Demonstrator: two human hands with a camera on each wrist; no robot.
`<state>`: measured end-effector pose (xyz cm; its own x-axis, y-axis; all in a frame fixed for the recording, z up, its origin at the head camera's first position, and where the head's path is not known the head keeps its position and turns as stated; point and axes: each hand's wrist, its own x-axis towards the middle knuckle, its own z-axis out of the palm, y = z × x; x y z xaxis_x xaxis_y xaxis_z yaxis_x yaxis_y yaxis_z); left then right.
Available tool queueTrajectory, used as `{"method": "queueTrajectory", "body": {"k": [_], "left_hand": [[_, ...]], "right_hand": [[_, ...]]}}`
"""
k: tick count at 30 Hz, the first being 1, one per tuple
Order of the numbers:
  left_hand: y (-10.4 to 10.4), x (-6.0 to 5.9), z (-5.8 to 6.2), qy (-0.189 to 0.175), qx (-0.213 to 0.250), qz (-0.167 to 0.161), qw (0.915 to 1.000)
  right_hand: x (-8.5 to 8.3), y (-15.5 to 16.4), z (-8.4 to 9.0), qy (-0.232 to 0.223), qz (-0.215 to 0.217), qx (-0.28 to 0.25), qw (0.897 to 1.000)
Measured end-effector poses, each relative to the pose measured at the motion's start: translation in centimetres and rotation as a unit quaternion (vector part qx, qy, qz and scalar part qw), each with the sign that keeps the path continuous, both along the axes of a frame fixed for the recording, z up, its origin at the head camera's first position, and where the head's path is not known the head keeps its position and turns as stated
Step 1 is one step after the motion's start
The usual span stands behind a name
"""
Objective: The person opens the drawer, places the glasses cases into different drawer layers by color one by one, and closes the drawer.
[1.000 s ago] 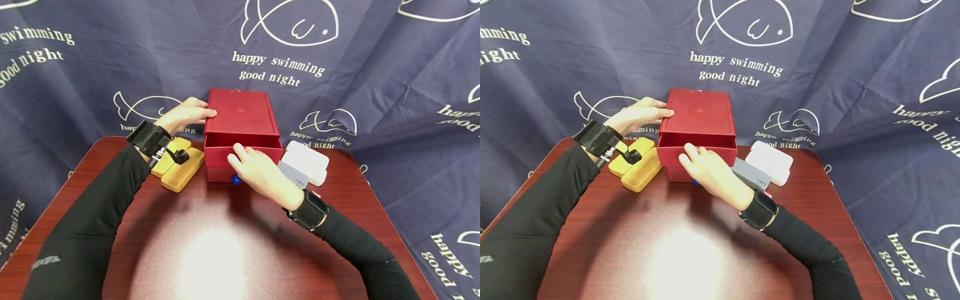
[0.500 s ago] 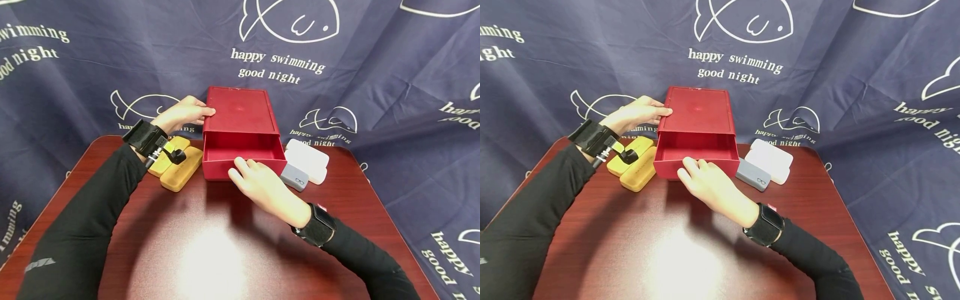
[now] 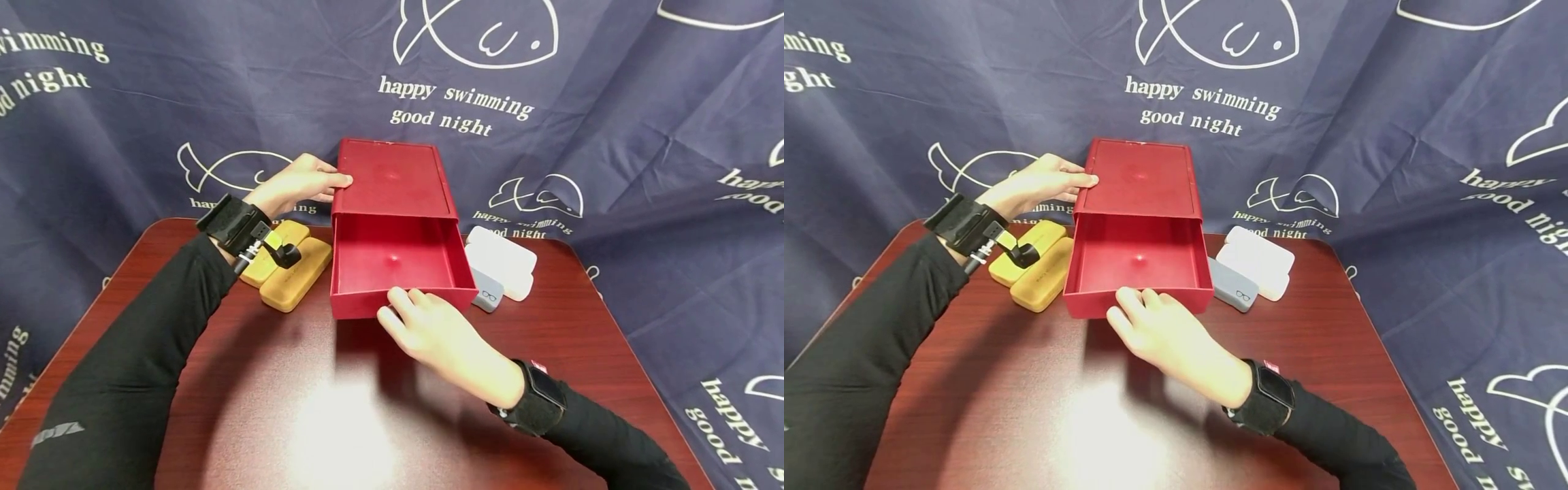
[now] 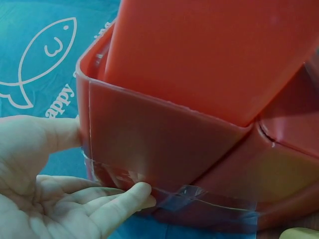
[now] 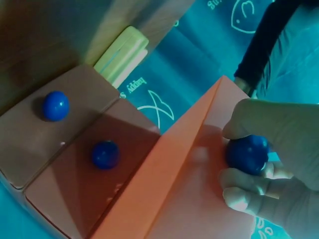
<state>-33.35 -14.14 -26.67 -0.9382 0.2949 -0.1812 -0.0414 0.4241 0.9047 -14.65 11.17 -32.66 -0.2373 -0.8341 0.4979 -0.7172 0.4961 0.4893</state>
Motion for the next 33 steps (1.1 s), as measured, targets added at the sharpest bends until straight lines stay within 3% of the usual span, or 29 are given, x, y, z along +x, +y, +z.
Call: {"method": "queueTrajectory", "body": {"k": [8,17,29,33], "left_hand": [[0.2,0.1,0.0,-0.004,0.005,0.004,1.0000],[0.0,0.2,0.0,0.000,0.003,0.009,1.0000],[0.2,0.2,0.1,-0.006,0.003,0.013,0.9999],[0.3,0.2,0.2,-0.003,-0.003,0.013,0.9999]], "right_hand": [[1.4,0.7,-0.6,-0.005,0.020,-0.028,0.999],[1.8,0.9,-1.0,-0.003,0.050,-0.050,0.998],[2.1,1.4,-1.0,-0.012,0.049,-0.047,0.998],[2.1,1.1,-0.6,0.006,0.048,-0.063,0.997]]}}
